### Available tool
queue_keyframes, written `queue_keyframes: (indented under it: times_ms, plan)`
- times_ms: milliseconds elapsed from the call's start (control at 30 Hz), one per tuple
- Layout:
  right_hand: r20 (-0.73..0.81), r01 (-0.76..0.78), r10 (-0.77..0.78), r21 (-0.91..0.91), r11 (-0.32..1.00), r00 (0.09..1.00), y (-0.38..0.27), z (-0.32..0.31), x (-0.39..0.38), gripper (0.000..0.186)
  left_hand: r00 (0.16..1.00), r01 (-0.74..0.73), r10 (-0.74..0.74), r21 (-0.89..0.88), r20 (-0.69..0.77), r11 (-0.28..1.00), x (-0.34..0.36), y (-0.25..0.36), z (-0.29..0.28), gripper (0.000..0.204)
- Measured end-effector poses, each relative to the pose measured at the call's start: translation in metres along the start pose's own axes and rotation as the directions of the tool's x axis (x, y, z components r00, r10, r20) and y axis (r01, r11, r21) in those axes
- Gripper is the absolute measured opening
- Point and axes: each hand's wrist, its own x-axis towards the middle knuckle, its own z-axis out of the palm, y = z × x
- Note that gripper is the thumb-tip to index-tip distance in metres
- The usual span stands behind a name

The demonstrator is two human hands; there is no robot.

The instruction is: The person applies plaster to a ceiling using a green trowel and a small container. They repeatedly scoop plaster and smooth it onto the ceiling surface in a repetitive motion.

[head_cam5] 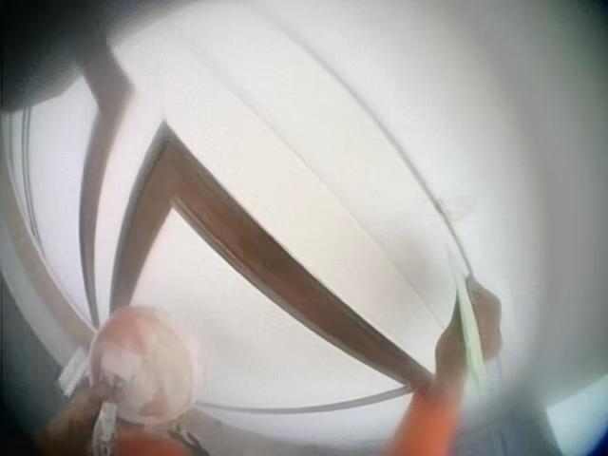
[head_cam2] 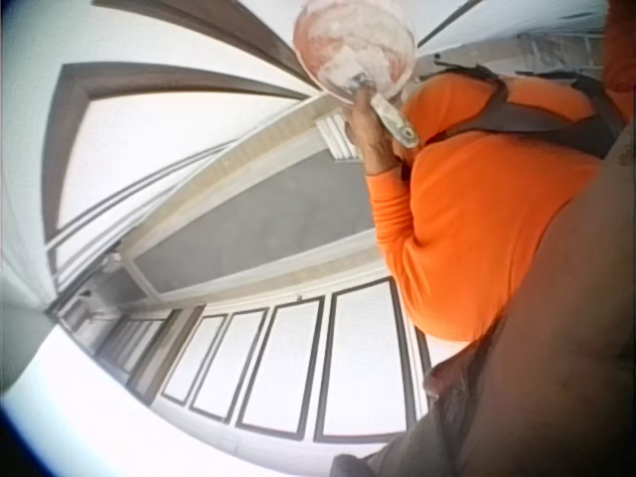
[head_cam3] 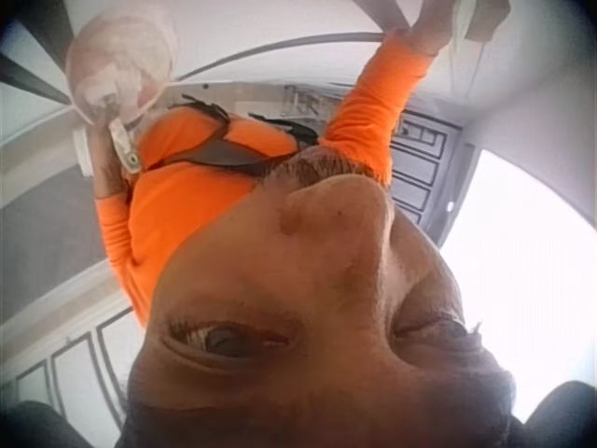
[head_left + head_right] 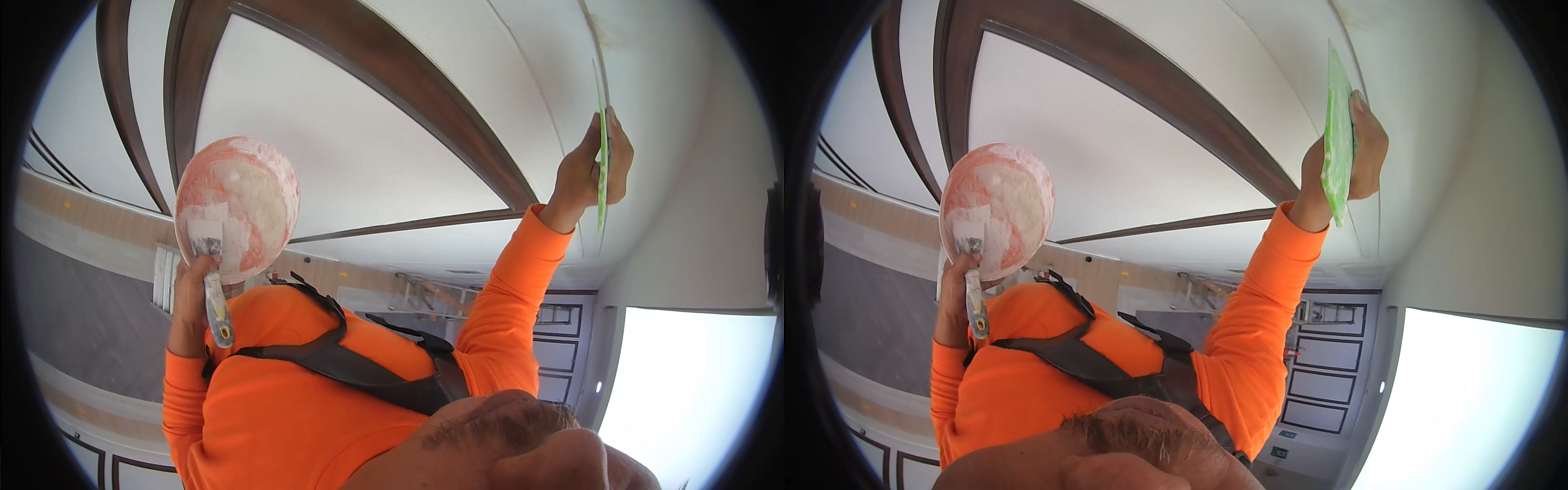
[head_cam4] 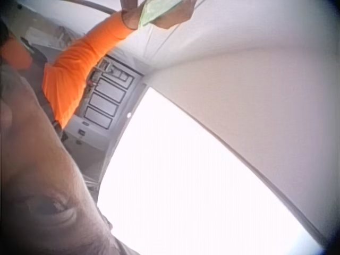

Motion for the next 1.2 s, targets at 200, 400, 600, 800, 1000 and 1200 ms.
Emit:
queue_keyframes:
  times_ms: [200,400,600,800,1000,1200]
  plan:
    - [0.08,0.017,-0.019,0.025,1.0,0.997,0.016,0.01,0.011,0.032,1.0,0.018,-0.017,-0.069,0.024,0.997,0.002,-0.004,-0.001,0.062]
    - [0.089,0.041,-0.044,0.039,0.998,0.995,0.028,0.012,0.014,0.039,0.996,-0.02,0.024,-0.044,0.081,0.999,0.004,-0.001,0.001,0.067]
    - [0.046,0.062,-0.064,0.059,0.996,0.997,0.031,0.021,0.01,0.038,0.997,-0.008,0.015,-0.085,0.076,0.996,0.004,-0.006,-0.004,0.065]
    - [0.024,0.065,-0.067,0.08,0.995,0.997,0.038,0.025,0.011,0.039,0.999,-0.01,0.014,-0.077,0.048,0.997,0.003,-0.005,-0.002,0.065]
    - [0.027,0.071,-0.074,0.076,0.995,0.997,0.04,0.028,0.012,0.041,1.0,-0.024,0.024,-0.061,0.003,0.998,-0.001,-0.003,0.003,0.065]
    - [0.026,0.054,-0.056,0.086,0.995,0.998,0.043,0.031,0.012,0.044,1.0,-0.003,0.003,-0.084,0.002,0.996,0.004,-0.007,-0.001,0.064]
